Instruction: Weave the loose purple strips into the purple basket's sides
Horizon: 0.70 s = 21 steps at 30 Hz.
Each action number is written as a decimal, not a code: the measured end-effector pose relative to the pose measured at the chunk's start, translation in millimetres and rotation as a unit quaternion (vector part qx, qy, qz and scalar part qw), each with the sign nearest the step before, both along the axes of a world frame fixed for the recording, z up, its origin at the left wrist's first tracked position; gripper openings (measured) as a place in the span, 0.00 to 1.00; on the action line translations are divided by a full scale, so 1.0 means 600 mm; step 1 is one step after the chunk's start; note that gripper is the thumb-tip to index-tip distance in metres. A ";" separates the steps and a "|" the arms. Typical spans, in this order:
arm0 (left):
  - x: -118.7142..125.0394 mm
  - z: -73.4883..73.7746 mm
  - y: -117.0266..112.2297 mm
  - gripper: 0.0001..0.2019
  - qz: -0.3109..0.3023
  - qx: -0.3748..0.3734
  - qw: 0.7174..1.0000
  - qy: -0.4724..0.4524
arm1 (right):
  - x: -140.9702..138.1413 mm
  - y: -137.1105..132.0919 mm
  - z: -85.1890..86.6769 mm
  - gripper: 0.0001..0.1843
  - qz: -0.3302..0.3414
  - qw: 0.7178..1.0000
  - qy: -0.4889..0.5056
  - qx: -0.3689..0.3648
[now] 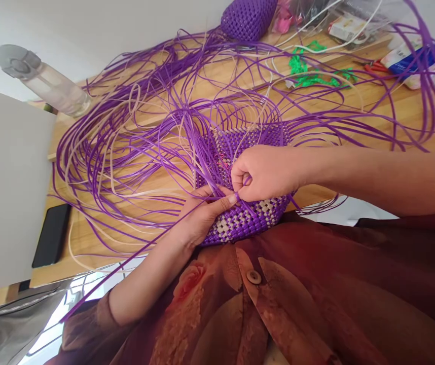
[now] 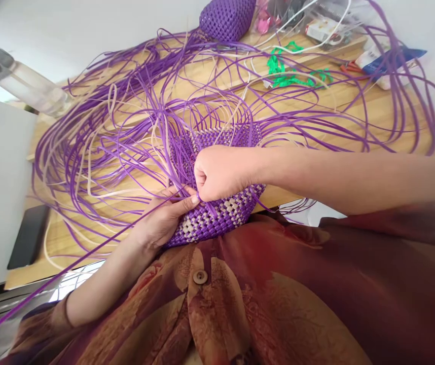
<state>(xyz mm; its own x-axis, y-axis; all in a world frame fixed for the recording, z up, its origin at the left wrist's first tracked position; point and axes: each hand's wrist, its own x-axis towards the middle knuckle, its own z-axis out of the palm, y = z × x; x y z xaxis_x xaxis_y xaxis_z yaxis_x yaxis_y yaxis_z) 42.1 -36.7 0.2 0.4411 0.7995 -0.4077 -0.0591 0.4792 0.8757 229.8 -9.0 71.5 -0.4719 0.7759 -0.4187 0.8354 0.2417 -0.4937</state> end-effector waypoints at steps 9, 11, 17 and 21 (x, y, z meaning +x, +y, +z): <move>-0.004 0.004 -0.005 0.08 -0.011 0.055 0.998 0.030 | 0.015 -0.032 0.000 0.09 -0.014 0.992 0.091 0.085; -0.005 0.004 -0.005 0.08 -0.005 0.065 0.997 0.027 | 0.027 -0.055 -0.002 0.10 -0.010 0.973 0.125 0.196; -0.005 -0.001 -0.005 0.10 0.006 0.064 0.997 0.034 | 0.059 -0.121 -0.039 0.13 0.028 0.937 0.090 0.335; -0.004 -0.005 -0.006 0.09 0.003 0.086 0.996 0.037 | 0.049 -0.137 -0.079 0.08 0.028 0.909 0.108 0.401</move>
